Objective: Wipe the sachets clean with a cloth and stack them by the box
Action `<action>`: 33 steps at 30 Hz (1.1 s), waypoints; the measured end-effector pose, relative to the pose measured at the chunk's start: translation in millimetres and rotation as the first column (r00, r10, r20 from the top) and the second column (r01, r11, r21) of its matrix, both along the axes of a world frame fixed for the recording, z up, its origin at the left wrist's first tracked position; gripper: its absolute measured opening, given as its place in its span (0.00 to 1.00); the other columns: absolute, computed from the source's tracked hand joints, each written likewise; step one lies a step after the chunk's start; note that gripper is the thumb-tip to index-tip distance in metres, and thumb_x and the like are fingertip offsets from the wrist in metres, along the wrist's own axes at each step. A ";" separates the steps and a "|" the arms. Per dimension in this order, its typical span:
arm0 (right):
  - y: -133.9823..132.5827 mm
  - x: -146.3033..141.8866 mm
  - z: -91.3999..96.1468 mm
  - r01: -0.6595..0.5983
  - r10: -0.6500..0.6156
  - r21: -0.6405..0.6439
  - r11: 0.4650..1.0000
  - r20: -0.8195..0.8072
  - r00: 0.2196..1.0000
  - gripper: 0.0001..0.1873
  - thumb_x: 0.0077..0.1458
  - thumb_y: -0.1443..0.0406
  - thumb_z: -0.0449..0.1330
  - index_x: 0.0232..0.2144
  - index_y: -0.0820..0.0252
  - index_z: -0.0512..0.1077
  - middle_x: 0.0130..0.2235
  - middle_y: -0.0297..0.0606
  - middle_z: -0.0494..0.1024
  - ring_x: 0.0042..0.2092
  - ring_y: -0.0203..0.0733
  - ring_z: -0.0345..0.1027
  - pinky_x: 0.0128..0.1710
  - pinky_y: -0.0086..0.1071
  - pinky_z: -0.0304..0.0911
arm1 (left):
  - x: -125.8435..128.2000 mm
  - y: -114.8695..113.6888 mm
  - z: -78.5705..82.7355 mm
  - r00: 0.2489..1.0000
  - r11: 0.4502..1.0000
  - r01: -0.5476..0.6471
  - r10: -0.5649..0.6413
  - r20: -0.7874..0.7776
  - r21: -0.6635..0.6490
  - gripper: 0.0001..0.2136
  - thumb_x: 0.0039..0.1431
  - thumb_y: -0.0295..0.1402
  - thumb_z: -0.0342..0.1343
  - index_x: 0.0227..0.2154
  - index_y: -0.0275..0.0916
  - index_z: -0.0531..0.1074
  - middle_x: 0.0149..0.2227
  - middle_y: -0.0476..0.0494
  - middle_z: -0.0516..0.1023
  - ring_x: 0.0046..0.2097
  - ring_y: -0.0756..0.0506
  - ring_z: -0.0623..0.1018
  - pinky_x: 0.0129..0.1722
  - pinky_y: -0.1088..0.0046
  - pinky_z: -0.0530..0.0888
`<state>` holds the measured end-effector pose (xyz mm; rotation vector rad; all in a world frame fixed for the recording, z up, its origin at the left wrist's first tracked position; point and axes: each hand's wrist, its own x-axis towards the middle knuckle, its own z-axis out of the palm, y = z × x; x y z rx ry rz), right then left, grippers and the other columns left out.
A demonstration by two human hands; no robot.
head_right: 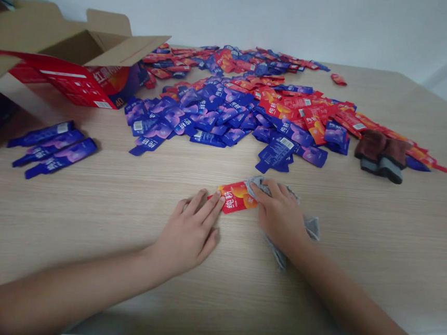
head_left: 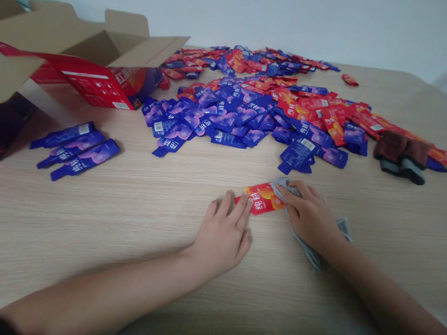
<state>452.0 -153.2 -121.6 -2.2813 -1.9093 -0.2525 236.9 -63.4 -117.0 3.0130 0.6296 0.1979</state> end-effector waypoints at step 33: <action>3.1 45.8 0.4 0.040 -0.030 0.019 0.999 -0.386 0.922 0.11 0.60 0.62 0.53 0.39 0.57 0.74 0.41 0.42 0.74 0.44 0.48 0.69 0.45 0.43 0.65 | -1.1 1.7 -1.6 1.000 1.000 0.016 -0.016 0.007 -0.005 0.26 0.64 0.37 0.44 0.62 0.31 0.61 0.65 0.37 0.62 0.63 0.28 0.61 0.53 0.50 0.65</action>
